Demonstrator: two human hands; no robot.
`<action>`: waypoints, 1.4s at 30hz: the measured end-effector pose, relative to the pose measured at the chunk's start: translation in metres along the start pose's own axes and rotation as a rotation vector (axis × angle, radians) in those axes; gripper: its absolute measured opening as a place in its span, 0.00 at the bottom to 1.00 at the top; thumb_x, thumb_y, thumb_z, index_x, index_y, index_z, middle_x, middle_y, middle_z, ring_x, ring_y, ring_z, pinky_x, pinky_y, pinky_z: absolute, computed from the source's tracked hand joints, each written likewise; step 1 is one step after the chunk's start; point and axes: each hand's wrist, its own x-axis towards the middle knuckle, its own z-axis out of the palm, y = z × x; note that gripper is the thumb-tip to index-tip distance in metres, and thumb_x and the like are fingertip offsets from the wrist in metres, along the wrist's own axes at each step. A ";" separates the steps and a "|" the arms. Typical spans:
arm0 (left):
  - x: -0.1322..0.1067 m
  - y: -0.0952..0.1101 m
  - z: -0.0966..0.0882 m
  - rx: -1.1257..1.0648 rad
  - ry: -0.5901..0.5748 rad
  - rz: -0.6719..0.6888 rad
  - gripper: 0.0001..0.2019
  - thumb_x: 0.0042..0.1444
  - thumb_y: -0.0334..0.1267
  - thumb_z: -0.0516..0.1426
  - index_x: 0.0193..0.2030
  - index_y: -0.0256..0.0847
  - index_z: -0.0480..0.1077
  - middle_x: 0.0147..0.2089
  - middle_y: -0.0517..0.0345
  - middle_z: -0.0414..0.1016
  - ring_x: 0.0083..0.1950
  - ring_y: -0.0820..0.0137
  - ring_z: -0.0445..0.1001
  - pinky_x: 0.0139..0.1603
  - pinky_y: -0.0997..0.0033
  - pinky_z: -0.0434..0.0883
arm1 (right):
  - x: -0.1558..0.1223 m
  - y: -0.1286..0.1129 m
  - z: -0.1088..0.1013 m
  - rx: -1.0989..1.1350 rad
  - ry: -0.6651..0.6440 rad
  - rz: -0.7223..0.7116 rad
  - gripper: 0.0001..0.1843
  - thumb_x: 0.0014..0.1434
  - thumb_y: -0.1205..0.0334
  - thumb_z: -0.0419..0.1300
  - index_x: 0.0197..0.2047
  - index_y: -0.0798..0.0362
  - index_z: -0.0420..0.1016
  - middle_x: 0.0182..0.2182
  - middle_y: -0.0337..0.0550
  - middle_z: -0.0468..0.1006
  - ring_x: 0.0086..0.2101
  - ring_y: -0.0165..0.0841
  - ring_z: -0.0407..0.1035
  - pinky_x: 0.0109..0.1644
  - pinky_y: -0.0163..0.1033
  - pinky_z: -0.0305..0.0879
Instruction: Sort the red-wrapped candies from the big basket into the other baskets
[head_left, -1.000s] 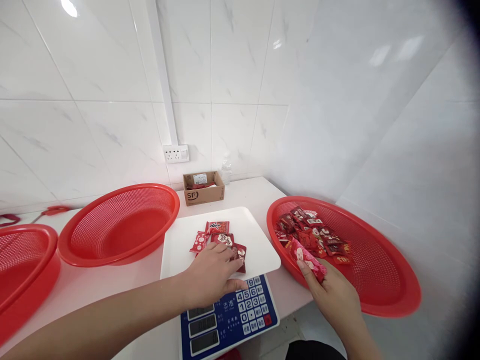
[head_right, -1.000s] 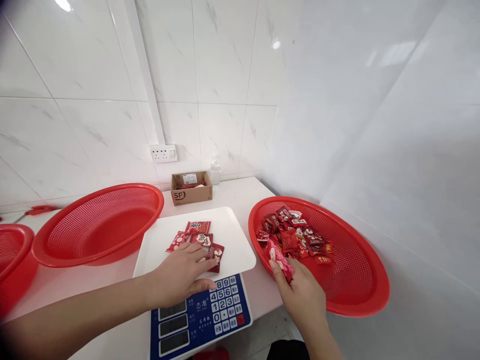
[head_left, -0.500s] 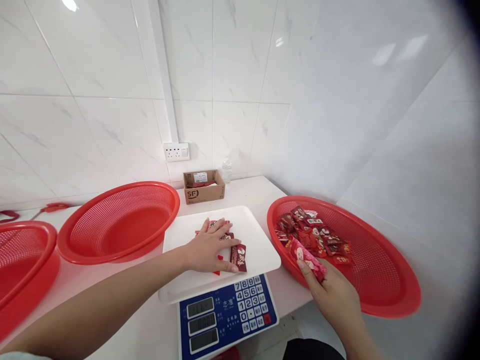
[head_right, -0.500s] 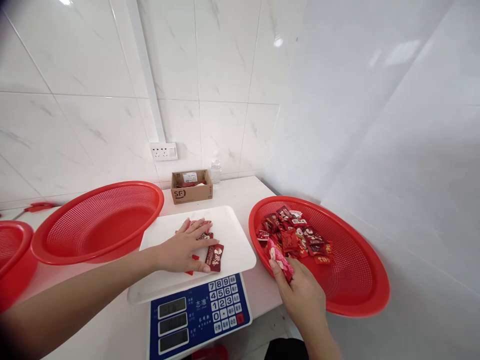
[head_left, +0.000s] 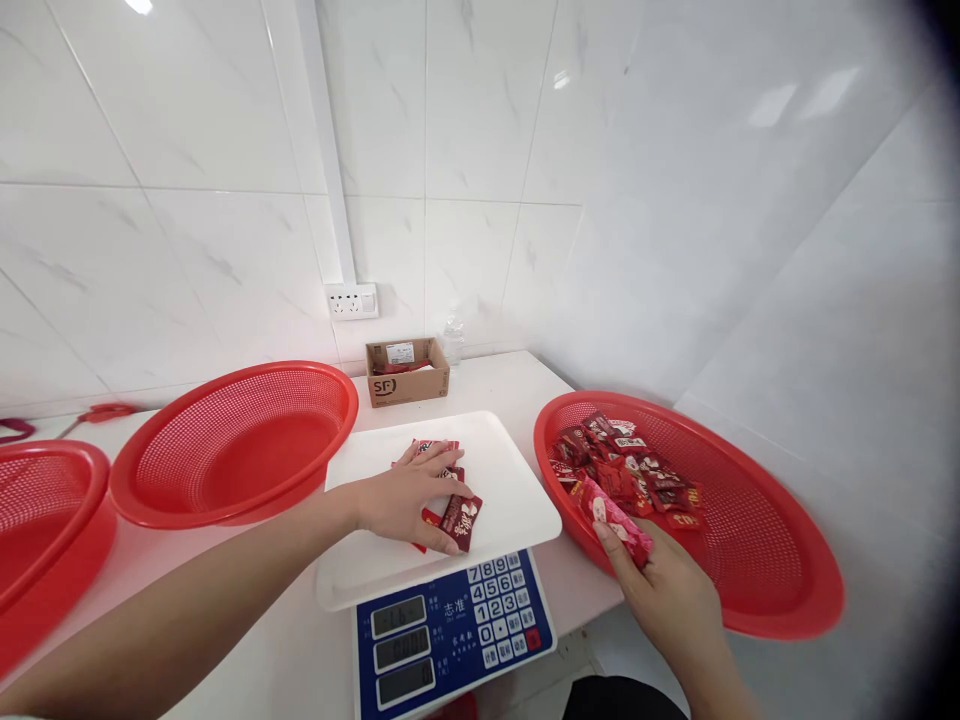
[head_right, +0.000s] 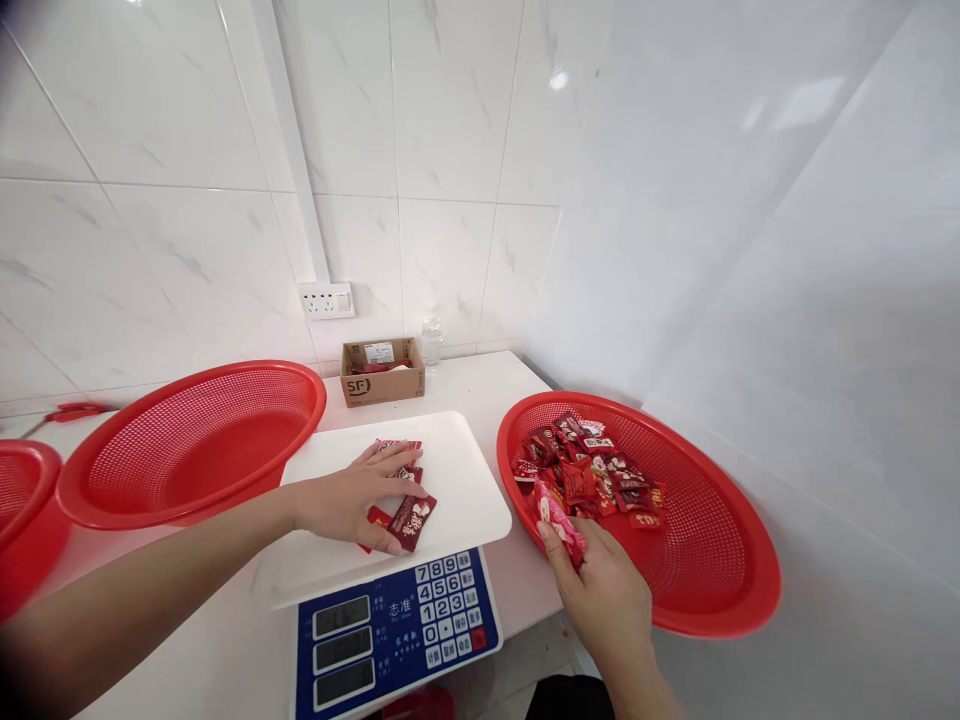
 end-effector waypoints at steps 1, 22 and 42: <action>-0.001 -0.001 0.000 -0.004 0.000 0.004 0.35 0.48 0.62 0.56 0.63 0.57 0.57 0.73 0.53 0.35 0.70 0.50 0.28 0.64 0.36 0.37 | 0.000 0.000 0.000 0.002 0.003 0.001 0.34 0.56 0.33 0.42 0.40 0.53 0.75 0.40 0.51 0.79 0.40 0.46 0.72 0.33 0.42 0.67; -0.004 -0.020 0.006 -0.069 0.078 -0.105 0.37 0.54 0.60 0.51 0.68 0.54 0.45 0.72 0.53 0.36 0.71 0.51 0.31 0.65 0.42 0.44 | 0.000 0.003 0.001 -0.011 0.030 -0.056 0.30 0.57 0.36 0.44 0.39 0.52 0.75 0.38 0.49 0.79 0.39 0.45 0.72 0.32 0.40 0.66; -0.004 -0.009 0.006 -0.021 0.088 -0.156 0.34 0.56 0.58 0.50 0.67 0.51 0.49 0.72 0.52 0.39 0.71 0.54 0.33 0.67 0.46 0.41 | 0.000 0.002 0.001 -0.017 0.018 -0.034 0.30 0.57 0.35 0.43 0.37 0.51 0.74 0.36 0.49 0.79 0.38 0.45 0.72 0.30 0.40 0.65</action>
